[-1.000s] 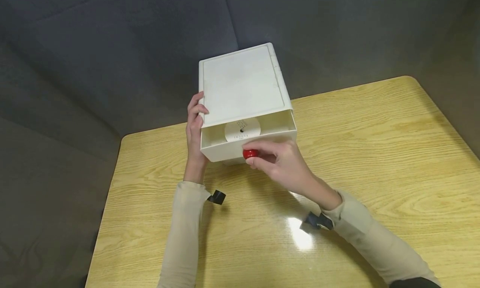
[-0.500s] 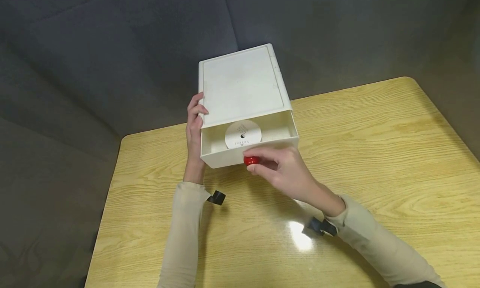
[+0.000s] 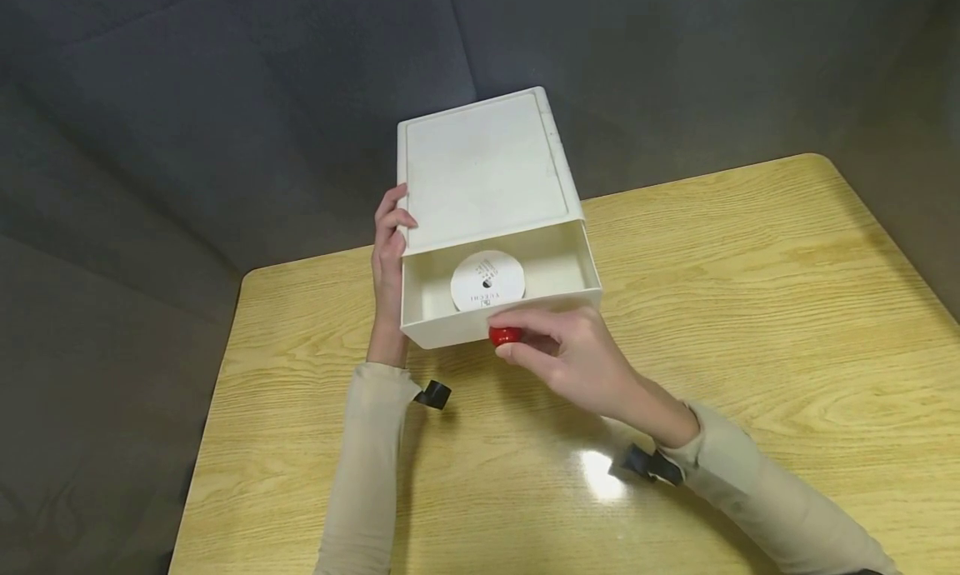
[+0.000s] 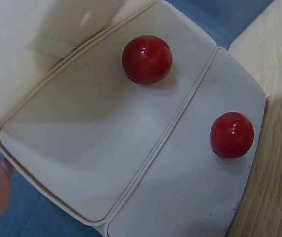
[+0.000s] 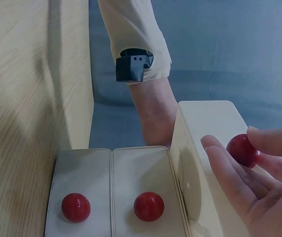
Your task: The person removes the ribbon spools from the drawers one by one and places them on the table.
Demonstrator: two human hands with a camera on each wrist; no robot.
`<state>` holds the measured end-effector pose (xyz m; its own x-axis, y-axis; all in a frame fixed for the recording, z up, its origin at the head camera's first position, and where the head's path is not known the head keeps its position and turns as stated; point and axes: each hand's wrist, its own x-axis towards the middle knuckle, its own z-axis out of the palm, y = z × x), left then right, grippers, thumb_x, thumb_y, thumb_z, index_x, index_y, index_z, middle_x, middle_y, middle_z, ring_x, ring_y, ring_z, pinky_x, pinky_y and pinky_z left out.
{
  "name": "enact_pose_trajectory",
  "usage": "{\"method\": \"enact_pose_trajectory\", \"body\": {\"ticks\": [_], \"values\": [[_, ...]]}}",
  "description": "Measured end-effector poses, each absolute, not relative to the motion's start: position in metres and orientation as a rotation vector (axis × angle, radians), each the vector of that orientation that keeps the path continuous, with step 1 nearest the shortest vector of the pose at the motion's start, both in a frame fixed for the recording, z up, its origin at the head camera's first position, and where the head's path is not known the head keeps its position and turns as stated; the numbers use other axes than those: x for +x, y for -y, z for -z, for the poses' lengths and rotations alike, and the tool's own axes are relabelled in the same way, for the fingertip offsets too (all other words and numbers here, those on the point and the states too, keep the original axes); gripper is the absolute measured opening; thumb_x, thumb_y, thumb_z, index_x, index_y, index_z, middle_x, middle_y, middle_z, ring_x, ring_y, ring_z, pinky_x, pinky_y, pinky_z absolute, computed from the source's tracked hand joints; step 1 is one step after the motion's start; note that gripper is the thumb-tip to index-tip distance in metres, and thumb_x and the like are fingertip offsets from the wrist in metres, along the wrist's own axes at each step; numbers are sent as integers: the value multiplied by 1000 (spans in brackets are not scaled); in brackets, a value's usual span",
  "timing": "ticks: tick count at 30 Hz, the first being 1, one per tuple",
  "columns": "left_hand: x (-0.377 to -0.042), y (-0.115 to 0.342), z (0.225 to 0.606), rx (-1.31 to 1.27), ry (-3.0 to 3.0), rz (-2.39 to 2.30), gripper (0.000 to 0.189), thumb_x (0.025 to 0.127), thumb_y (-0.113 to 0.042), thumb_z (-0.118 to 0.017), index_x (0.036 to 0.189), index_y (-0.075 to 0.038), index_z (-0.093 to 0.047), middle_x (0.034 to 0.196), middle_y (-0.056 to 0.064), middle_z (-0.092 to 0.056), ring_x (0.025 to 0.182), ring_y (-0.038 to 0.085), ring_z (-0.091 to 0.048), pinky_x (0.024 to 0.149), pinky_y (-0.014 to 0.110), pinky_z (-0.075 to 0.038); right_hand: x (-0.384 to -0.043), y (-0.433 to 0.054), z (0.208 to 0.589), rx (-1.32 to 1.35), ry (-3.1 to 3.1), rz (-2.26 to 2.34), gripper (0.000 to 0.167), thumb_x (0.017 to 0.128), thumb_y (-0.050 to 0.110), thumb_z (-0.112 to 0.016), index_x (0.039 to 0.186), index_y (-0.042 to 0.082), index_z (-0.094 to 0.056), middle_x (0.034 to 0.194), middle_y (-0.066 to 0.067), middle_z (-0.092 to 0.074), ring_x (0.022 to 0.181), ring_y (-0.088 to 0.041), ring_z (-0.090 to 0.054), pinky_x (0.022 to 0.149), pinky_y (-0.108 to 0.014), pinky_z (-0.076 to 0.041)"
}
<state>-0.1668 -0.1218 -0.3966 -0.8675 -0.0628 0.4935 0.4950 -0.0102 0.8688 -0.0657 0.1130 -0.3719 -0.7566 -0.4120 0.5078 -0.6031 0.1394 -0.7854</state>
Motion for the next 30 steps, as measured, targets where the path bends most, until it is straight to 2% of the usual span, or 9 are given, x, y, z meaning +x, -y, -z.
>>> {"method": "enact_pose_trajectory", "body": {"ticks": [7, 22, 30], "values": [[-166, 123, 398, -460, 1886, 1936, 17, 98, -31, -40, 98, -41, -54, 158, 11, -35, 148, 23, -29, 119, 44, -24, -62, -114, 372, 1008, 2243, -1661, 33, 80, -11, -78, 111, -2, -76, 105, -13, -78, 84, -13, -75, 68, -23, -59], [-166, 122, 397, -473, 1881, 1937, 14, 99, -35, -41, 98, -41, -54, 158, 12, -35, 147, 23, -29, 119, 44, -24, -58, -116, 372, 1055, 2207, -1628, 34, 78, -12, -79, 110, -2, -76, 103, -13, -78, 83, -14, -75, 68, -22, -59], [-166, 122, 397, -477, 1884, 1914, 12, 100, -39, -42, 99, -36, -54, 157, 12, -36, 147, 23, -30, 119, 43, -23, -60, -124, 363, 1190, 2298, -1460, 34, 84, -8, -75, 115, 5, -73, 101, -2, -78, 79, -6, -68, 69, -17, -54]]}}
